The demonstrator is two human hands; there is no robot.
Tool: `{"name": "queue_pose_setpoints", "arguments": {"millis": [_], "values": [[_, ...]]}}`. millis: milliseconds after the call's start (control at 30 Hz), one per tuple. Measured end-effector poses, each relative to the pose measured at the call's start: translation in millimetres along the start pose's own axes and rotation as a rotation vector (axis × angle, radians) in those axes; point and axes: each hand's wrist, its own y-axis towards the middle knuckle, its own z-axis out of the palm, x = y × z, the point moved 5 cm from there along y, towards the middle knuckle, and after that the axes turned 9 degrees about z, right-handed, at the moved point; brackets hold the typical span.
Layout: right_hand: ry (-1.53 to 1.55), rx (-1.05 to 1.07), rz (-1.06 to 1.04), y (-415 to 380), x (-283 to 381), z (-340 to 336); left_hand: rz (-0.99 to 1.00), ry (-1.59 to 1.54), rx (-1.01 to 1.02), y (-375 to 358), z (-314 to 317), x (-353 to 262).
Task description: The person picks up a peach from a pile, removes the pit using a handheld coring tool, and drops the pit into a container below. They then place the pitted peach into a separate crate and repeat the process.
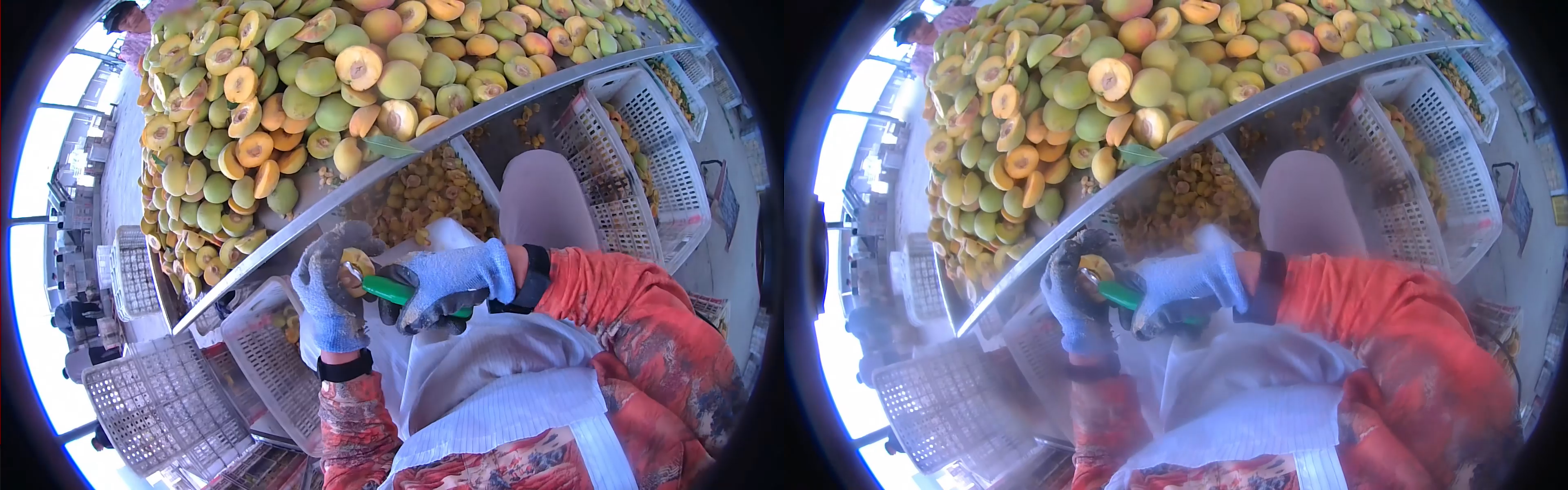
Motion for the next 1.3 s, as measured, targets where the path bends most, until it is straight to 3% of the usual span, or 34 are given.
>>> {"name": "queue_pose_setpoints", "arguments": {"millis": [67, 133, 200, 233, 267, 333, 367, 400, 433, 467, 500, 533, 567, 667, 733, 800, 833, 867, 933, 1000, 1067, 1133, 1233, 1300], "values": [[0.302, 0.091, -0.123, 0, 0, 8, 0.009, 0.11, -0.021, 3, -3, -3], [0.376, 0.14, -0.209, 1, -11, 13, 0.102, 0.182, 0.016, 6, 0, -2], [0.44, 0.181, -0.297, -2, -12, 14, 0.579, 0.324, 0.123, 11, -1, 4], [0.441, 0.162, -0.299, -2, -13, 15, 0.511, 0.339, 0.193, 10, 5, -4], [0.437, 0.145, -0.302, -3, -10, 14, -0.008, -0.21, 0.186, 13, 8, 3], [0.457, 0.034, -0.256, -10, 1, 10, -0.175, -0.652, 0.035, 12, 8, 31], [0.489, -0.07, -0.201, -12, 3, 5, -0.162, -0.659, 0.028, 12, 1, 42], [0.478, -0.066, -0.2, -14, 7, 1, 0.224, -0.001, 0.068, 12, -13, 36], [0.249, -0.357, -0.158, -19, 10, -19, 0.592, 0.669, 0.092, 9, -12, 24], [0.016, -0.635, -0.114, -26, 12, -33, 0.594, 0.672, 0.075, 9, -11, 7], [0.01, -0.624, -0.114, -23, 1, -36, 0.115, -0.056, -0.048, 10, -22, 9], [-0.594, -0.998, -0.208, -27, -2, -48, -0.366, -0.781, -0.154, 4, -15, 17], [-1.229, -1.337, -0.303, -33, 12, -41, -0.361, -0.774, -0.159, 4, -17, 15], [-1.154, -1.3, -0.345, -24, 29, -13, -0.346, -0.754, -0.153, 4, -14, 19], [-1.22, -1.22, -0.257, -8, 31, 2, -0.301, -0.756, -0.073, 6, -12, 23], [-1.575, -1.252, -0.154, 5, 35, 10, -0.141, -0.611, -0.068, 8, -10, 20], [-1.629, -1.201, -0.167, 6, 38, 12, 0.314, 0.026, -0.031, 5, -8, 2], [-1.632, -1.202, -0.17, 7, 37, 15, 0.318, 0.025, -0.033, 5, -10, 2], [-1.769, -1.184, -0.131, 15, 29, 26, -0.266, -0.844, -0.233, 4, -7, 24], [-1.812, -1.15, -0.16, 19, 22, 35, -0.318, -0.896, -0.281, 1, -7, 27], [-1.752, -1.061, -0.153, 25, 19, 42, -0.431, -0.691, -0.447, -9, -13, 24], [-1.667, -1.048, -0.184, 27, 19, 48, -0.323, -0.751, -0.384, -9, -22, 31], [-0.849, -0.855, -0.272, 33, 16, 36, -0.283, -0.738, -0.369, -7, -41, 29], [-0.722, -0.868, -0.382, 29, 20, 25, -0.143, -0.646, -0.401, -2, -73, 15]]}}
